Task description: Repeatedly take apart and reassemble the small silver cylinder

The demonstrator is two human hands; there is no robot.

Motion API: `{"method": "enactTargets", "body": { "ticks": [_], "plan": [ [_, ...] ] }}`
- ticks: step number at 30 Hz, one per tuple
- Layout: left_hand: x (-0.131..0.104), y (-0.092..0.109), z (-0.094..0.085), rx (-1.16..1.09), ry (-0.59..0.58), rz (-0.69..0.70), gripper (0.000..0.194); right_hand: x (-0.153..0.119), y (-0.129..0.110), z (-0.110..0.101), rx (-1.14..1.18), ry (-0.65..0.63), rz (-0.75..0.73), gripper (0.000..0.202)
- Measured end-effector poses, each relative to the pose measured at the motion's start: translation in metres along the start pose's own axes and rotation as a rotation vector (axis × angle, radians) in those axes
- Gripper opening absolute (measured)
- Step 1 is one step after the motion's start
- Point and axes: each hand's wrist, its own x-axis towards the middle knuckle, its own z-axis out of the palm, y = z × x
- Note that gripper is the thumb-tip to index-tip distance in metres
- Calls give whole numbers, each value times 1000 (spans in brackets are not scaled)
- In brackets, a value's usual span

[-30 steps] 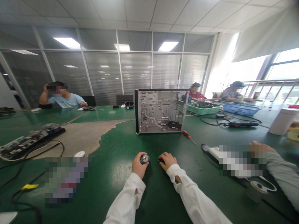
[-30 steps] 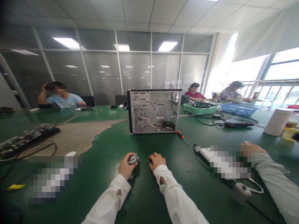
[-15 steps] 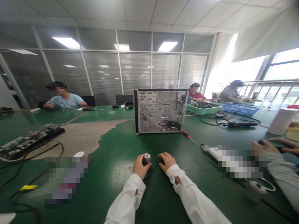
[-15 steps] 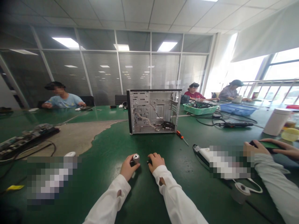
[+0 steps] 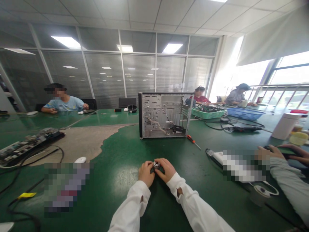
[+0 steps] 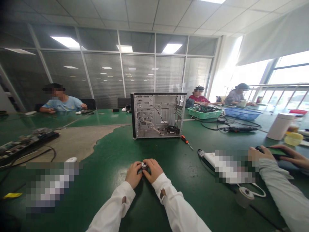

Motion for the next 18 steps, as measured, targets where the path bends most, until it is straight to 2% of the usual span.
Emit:
{"method": "enactTargets", "body": {
  "ticks": [5,9,12,18],
  "plan": [
    [2,-2,-1,-86,28,-26,41,-11,-9,-21,-124,-32,53,31],
    [6,-4,0,-110,46,-47,39,-36,-2,-52,-280,-67,132,30],
    [7,-4,0,-101,39,-47,39,-62,20,-86,-427,-76,247,30],
    [8,-5,-2,-90,28,-50,40,-107,76,-162,-799,-87,602,26]
  ]
}}
